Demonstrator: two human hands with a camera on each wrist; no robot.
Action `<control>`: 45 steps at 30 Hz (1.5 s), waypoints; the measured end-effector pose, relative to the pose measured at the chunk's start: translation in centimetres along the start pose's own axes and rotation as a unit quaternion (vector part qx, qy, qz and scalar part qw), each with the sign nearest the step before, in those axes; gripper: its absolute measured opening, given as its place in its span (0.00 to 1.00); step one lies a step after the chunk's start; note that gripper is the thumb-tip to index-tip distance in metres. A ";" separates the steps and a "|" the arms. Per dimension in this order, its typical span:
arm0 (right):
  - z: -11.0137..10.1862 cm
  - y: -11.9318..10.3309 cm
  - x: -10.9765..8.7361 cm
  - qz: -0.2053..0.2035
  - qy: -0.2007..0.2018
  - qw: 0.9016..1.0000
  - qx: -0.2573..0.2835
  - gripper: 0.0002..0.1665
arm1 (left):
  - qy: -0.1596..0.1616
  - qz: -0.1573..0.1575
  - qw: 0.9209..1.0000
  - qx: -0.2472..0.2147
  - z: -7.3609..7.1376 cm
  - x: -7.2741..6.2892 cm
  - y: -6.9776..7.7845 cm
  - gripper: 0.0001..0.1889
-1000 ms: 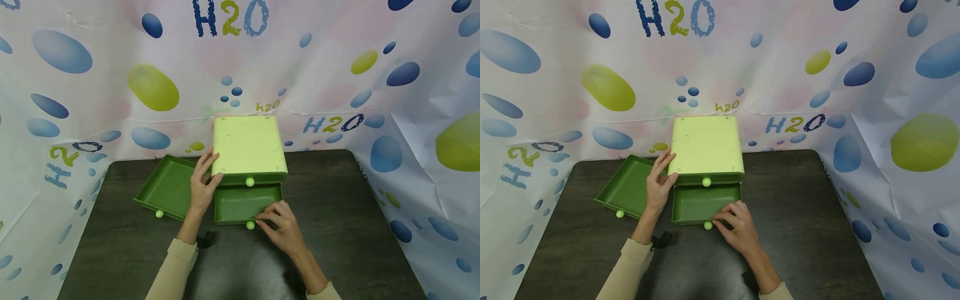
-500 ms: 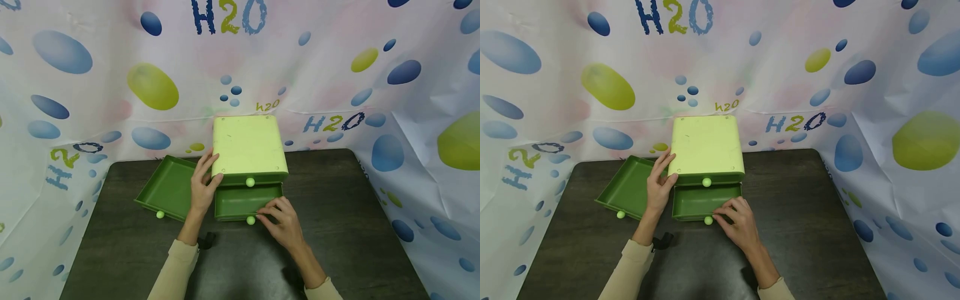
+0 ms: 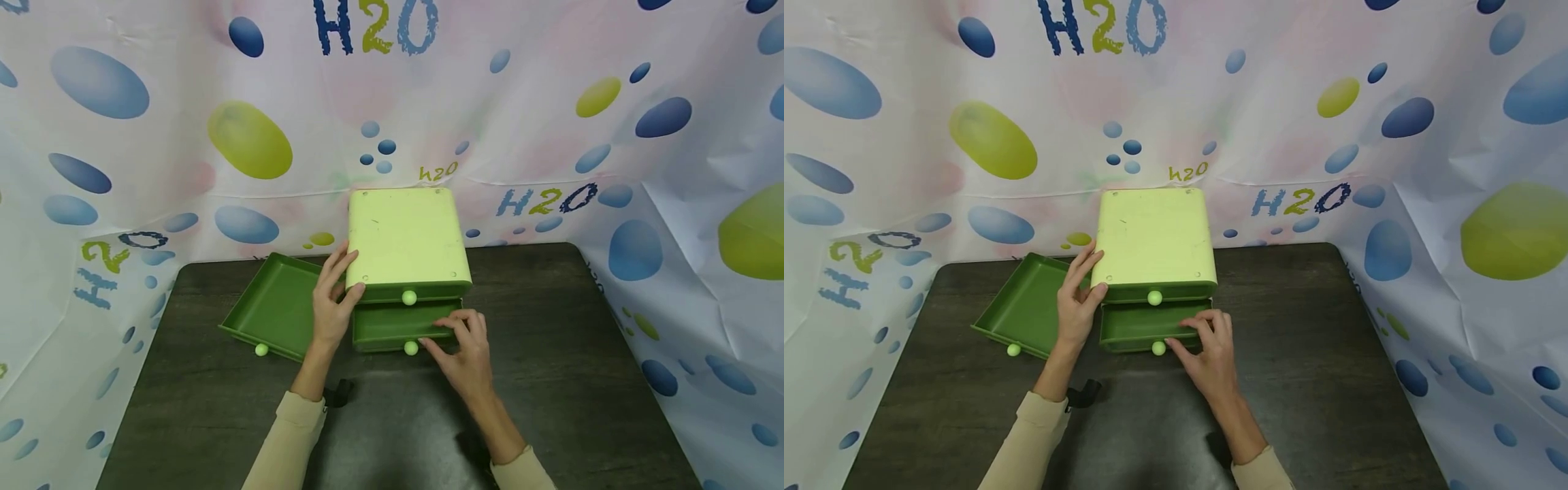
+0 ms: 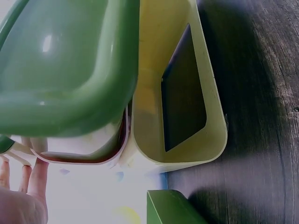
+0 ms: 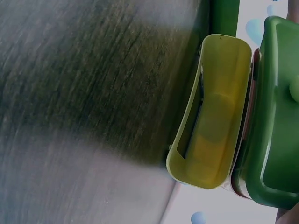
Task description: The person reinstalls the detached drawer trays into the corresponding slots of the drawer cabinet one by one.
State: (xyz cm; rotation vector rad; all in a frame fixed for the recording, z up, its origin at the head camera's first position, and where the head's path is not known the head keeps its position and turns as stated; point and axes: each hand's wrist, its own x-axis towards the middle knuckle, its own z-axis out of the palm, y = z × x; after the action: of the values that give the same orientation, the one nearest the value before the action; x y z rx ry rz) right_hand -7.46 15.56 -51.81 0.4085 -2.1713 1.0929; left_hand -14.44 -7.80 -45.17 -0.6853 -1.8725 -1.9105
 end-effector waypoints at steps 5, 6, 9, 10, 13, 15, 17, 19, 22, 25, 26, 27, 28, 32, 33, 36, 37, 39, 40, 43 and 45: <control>0.4 0.1 0.0 -0.003 0.022 1.000 -0.020 0.33 | 0.001 0.002 1.000 -0.003 0.0 0.0 -0.2 0.24; 0.4 0.2 0.0 -0.004 0.027 0.999 -0.020 0.34 | 0.002 0.002 1.000 -0.004 0.0 0.0 -0.2 0.25; 0.5 0.3 -0.1 -0.002 0.036 0.999 -0.016 0.34 | 0.003 -0.001 1.000 -0.005 0.0 0.0 -0.1 0.25; 0.5 0.3 -0.1 0.000 0.037 0.999 -0.016 0.35 | 0.003 -0.002 1.000 -0.005 0.0 0.0 -0.1 0.25; 0.6 0.3 -0.2 0.011 0.046 0.999 -0.009 0.41 | 0.002 -0.003 1.000 -0.006 0.0 0.0 0.0 0.25; 0.6 0.3 -0.2 0.024 0.051 0.998 0.000 0.48 | 0.002 -0.002 1.000 -0.007 0.0 0.0 -0.1 0.25; 0.6 0.3 -0.2 0.040 0.057 0.998 0.011 0.56 | 0.001 0.000 1.000 -0.010 0.0 -0.1 -0.1 0.25; 0.7 0.2 -0.2 0.058 0.060 0.996 0.018 0.65 | 0.002 0.002 1.000 -0.010 0.0 -0.2 -0.2 0.25; 0.9 0.2 0.0 0.079 0.058 0.995 0.020 0.73 | 0.004 0.004 1.000 -0.009 0.0 -0.3 -0.3 0.26; 1.1 0.2 0.1 0.093 0.054 0.994 0.020 0.75 | 0.004 0.003 1.000 -0.006 -0.1 -0.3 -0.3 0.25; 1.2 0.2 0.1 0.095 0.053 0.994 0.021 0.75 | 0.004 0.002 1.000 -0.005 -0.1 -0.4 -0.3 0.25; 1.2 0.2 0.1 0.096 0.052 0.994 0.021 0.75 | 0.005 0.001 1.000 -0.004 -0.1 -0.4 -0.3 0.25; 1.3 0.2 0.1 0.096 0.052 0.994 0.023 0.74 | 0.004 -0.001 1.000 -0.003 -0.1 -0.4 -0.3 0.25; 1.4 0.4 0.2 0.088 0.052 0.994 0.027 0.74 | 0.005 -0.003 1.000 -0.005 -0.1 -0.4 -0.4 0.25; 1.5 0.4 0.1 0.085 0.052 0.995 0.028 0.74 | 0.006 -0.003 1.000 -0.005 -0.1 -0.4 -0.4 0.25; 1.5 0.5 0.1 0.078 0.053 0.995 0.025 0.74 | 0.004 -0.002 1.000 -0.002 -0.1 -0.4 -0.4 0.24; 1.6 0.5 0.1 0.077 0.053 0.995 0.024 0.74 | 0.005 -0.001 1.000 -0.001 -0.1 -0.5 -0.4 0.24; 1.6 0.6 0.0 0.077 0.055 0.995 0.024 0.74 | 0.006 0.000 1.000 -0.001 -0.1 -0.5 -0.5 0.24; 1.6 0.6 0.0 0.077 0.056 0.995 0.024 0.74 | 0.005 0.000 1.000 0.000 -0.1 -0.5 -0.5 0.24; 1.7 0.6 -0.1 0.087 0.056 0.994 0.027 0.73 | 0.009 0.001 1.000 -0.003 0.0 -0.5 -0.5 0.25; 1.8 0.5 -0.1 0.102 0.057 0.993 0.029 0.72 | 0.010 0.001 1.000 -0.005 0.0 -0.5 -0.5 0.25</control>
State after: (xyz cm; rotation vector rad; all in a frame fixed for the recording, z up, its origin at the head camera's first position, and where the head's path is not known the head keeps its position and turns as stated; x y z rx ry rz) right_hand -8.42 14.44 -52.92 0.1460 -2.1178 1.2623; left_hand -14.31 -7.85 -45.90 -0.6686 -1.8517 -1.9205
